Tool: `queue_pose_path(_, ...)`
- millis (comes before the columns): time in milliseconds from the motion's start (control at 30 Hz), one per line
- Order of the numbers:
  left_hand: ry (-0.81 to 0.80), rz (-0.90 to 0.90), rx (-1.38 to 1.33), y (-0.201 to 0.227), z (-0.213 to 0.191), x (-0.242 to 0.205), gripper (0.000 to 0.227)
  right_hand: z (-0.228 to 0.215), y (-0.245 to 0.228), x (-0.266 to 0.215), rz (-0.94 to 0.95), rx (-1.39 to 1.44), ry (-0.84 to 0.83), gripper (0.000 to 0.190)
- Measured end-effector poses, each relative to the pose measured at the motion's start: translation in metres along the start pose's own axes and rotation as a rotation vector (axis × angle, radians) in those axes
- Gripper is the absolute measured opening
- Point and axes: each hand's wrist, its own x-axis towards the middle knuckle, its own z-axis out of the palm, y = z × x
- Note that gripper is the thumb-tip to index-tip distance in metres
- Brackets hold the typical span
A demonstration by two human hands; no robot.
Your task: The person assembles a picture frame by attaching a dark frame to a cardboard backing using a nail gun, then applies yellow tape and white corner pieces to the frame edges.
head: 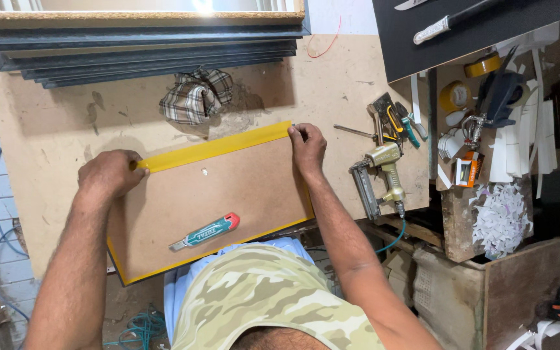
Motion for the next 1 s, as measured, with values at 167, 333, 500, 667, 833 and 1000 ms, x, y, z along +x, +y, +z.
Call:
queue_pose_path(167, -0.025, 0.008, 0.007, 0.004, -0.001, 0.004, 0.047, -0.002, -0.001, 0.001, 0.043, -0.038, -0.007, 0.017)
queue_pose_path(333, -0.04, -0.004, 0.037, 0.008, -0.001, 0.004, 0.045, -0.002, 0.0, 0.004, 0.101, -0.043, -0.053, 0.016)
queue_pose_path(500, -0.063, -0.034, 0.045, 0.015, -0.006, 0.002, 0.047, -0.002, -0.003, 0.003, 0.078, -0.056, -0.042, 0.018)
queue_pose_path(667, -0.079, -0.034, 0.051, 0.015, -0.007, 0.004, 0.045, 0.0, -0.013, -0.005, 0.079, -0.134, 0.019, 0.034)
queue_pose_path(833, -0.065, -0.02, 0.03, 0.012, -0.006, 0.008, 0.045, 0.03, -0.04, -0.057, -0.467, -0.358, -0.055, 0.041)
queue_pose_path(1000, -0.048, 0.036, 0.041, 0.009, -0.006, 0.014, 0.046, 0.061, -0.059, -0.1, -0.682, -0.506, -0.429, 0.101)
